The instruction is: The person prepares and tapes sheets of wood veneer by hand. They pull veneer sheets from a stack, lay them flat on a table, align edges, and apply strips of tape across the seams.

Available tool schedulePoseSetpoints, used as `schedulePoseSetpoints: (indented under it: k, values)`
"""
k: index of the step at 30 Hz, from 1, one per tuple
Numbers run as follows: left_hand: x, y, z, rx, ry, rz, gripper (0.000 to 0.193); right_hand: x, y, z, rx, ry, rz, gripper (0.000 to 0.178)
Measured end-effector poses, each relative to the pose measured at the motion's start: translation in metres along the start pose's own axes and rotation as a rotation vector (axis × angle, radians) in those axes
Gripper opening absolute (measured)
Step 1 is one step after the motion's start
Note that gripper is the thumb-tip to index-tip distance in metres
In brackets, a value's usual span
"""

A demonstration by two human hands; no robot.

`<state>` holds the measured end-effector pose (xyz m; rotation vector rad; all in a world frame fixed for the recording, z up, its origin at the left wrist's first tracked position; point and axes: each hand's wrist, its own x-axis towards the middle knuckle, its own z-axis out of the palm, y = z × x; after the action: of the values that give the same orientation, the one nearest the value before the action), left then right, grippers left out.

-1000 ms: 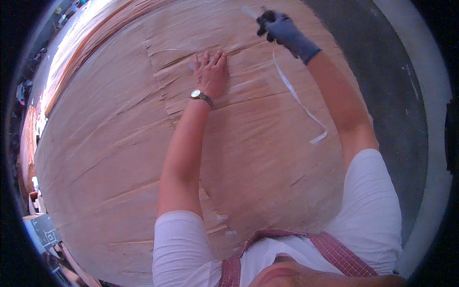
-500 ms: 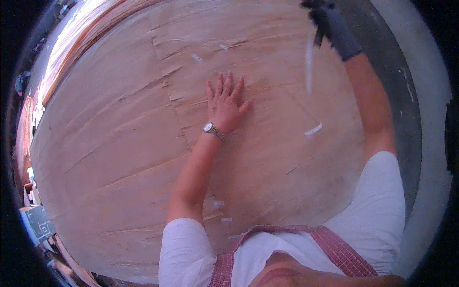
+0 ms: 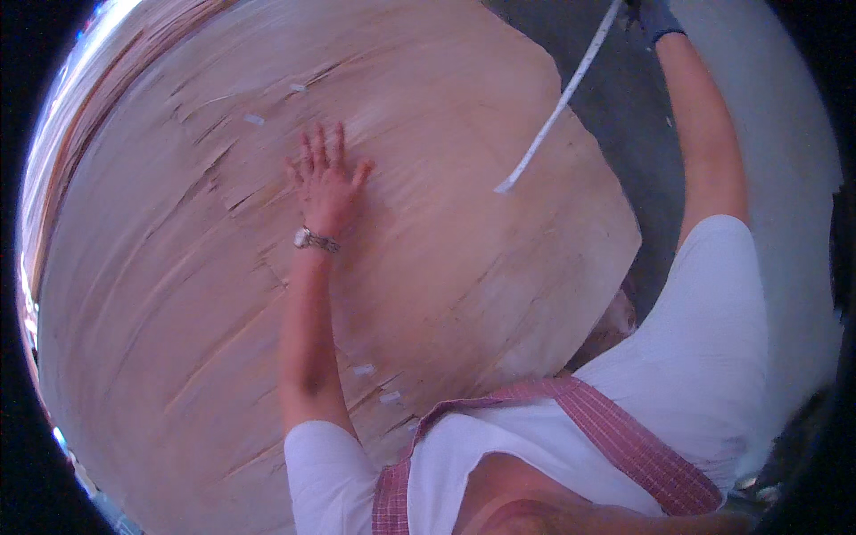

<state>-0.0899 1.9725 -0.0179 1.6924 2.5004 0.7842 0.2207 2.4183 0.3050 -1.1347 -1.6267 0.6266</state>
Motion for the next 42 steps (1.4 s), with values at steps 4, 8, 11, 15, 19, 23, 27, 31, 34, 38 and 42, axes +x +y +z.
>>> schedulePoseSetpoints:
  k: [4,8,11,15,19,23,27,31,34,38,42]
  values:
    - [-0.043,0.13,-0.001,-0.093,-0.159,0.305,0.084,-0.02,0.008,-0.033,0.039,-0.02,0.094,0.026]
    - [-0.089,0.181,0.008,-0.278,-0.242,0.259,0.084,-0.008,0.032,-0.05,0.067,0.006,0.128,0.022]
    - [-0.088,0.178,0.014,-0.196,-0.271,0.281,0.083,-0.007,0.04,-0.057,0.037,0.015,0.126,0.024]
    - [-0.089,0.179,0.014,-0.197,-0.257,0.278,0.083,-0.003,0.048,-0.075,-0.03,0.062,0.101,0.026]
    - [-0.089,0.18,0.014,-0.181,-0.286,0.272,0.084,-0.003,0.057,-0.092,-0.201,0.09,0.067,0.029]
    - [-0.09,0.179,0.017,-0.191,-0.272,0.272,0.085,-0.003,0.061,-0.106,-0.603,0.07,-0.011,0.032]
    - [-0.092,0.18,0.02,-0.188,-0.262,0.289,0.085,-0.001,0.052,-0.124,-1.389,0.005,-0.105,0.036]
    - [-0.091,0.178,0.023,-0.191,-0.239,0.292,0.083,0.021,0.006,-0.14,-2.014,0.046,-0.265,0.04]
    - [-0.091,0.176,0.02,-0.167,-0.254,0.268,0.079,0.026,-0.031,-0.12,-1.291,0.134,-0.613,0.043]
    - [-0.089,0.18,0.019,-0.171,-0.21,0.373,0.074,0.016,-0.047,-0.061,-0.441,0.149,-0.92,0.049]
    - [-0.077,0.133,0.008,-0.134,-0.043,0.124,0.073,-0.112,-0.112,0.148,-0.273,-0.474,-0.823,0.024]
